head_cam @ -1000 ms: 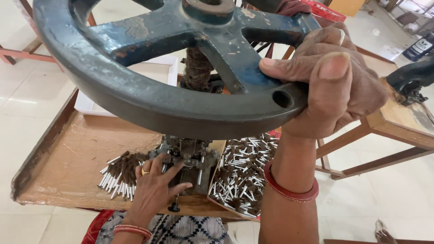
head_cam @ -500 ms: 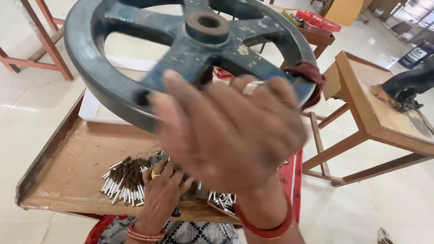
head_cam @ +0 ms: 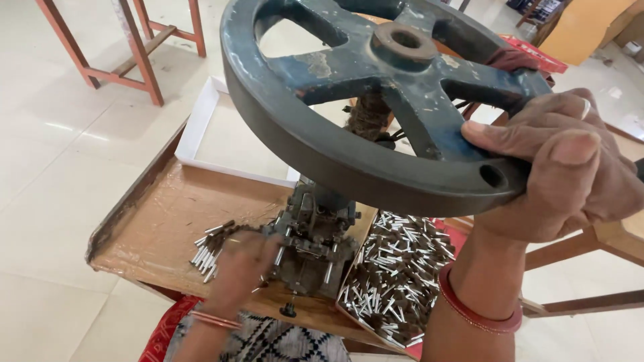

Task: Manually operate a hand-crank machine to assemble or press small plastic and rubber components together.

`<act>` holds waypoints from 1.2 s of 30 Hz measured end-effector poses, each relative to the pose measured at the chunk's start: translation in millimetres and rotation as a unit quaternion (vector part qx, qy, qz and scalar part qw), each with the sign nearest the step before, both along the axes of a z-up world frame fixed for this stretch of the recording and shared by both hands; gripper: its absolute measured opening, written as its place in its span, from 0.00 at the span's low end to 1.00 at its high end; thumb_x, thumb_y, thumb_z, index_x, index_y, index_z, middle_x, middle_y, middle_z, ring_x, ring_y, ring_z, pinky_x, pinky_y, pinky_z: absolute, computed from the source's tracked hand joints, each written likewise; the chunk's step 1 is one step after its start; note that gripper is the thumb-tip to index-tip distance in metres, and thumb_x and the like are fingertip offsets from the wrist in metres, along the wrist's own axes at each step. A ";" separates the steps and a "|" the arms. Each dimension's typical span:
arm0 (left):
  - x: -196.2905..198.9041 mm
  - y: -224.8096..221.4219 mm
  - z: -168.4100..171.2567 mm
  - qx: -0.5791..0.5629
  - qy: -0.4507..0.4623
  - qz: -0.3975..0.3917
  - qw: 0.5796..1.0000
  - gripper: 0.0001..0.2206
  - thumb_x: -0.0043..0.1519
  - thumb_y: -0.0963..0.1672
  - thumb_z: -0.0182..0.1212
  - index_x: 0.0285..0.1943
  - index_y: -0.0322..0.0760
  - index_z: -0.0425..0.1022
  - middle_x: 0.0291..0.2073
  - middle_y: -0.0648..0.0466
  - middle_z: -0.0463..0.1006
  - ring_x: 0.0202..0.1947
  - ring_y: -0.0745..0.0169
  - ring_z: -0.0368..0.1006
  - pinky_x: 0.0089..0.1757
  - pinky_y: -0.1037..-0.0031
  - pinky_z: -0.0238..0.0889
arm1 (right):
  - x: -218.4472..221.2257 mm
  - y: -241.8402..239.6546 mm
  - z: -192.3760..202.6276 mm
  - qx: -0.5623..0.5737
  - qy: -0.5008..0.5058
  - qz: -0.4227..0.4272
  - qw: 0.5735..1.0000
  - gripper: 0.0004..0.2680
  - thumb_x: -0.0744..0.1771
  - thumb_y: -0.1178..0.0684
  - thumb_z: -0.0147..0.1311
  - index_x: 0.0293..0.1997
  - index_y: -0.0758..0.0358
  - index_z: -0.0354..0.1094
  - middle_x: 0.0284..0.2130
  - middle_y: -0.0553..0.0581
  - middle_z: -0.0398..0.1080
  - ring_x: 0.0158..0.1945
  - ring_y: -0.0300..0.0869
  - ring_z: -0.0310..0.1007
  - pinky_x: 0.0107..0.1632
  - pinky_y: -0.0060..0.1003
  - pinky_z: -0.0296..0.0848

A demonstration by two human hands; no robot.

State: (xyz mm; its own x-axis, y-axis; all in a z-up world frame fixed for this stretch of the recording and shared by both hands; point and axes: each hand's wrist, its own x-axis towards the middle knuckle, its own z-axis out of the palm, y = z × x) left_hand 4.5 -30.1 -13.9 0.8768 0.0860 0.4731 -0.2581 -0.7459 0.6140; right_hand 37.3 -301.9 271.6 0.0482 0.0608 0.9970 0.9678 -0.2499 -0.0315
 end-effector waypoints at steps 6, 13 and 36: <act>33.0 126.6 -65.5 0.133 0.065 0.092 0.985 0.07 0.60 0.45 0.61 0.38 0.38 0.82 0.39 0.46 0.82 0.38 0.41 0.79 0.41 0.55 0.72 | 6.5 -20.3 8.3 -0.098 -0.066 -0.069 0.991 0.18 0.73 0.50 0.46 0.36 0.79 0.76 0.23 0.66 0.70 0.26 0.49 0.69 0.37 0.35 0.62; 6.1 75.8 -4.8 0.053 0.069 0.060 0.994 0.07 0.62 0.44 0.63 0.44 0.36 0.79 0.39 0.45 0.83 0.38 0.45 0.79 0.41 0.58 0.73 | 4.3 8.3 2.0 -0.002 -0.041 -0.035 0.999 0.18 0.74 0.51 0.44 0.32 0.77 0.75 0.21 0.64 0.70 0.24 0.46 0.65 0.35 0.35 0.59; -14.8 -39.5 -4.2 0.151 -0.068 -0.070 0.984 0.28 0.48 0.60 0.64 0.54 0.51 0.80 0.53 0.46 0.72 0.51 0.46 0.64 0.50 0.51 0.52 | -10.2 11.2 1.2 0.033 0.007 -0.020 0.999 0.21 0.75 0.46 0.49 0.32 0.77 0.77 0.19 0.62 0.66 0.24 0.43 0.60 0.34 0.35 0.57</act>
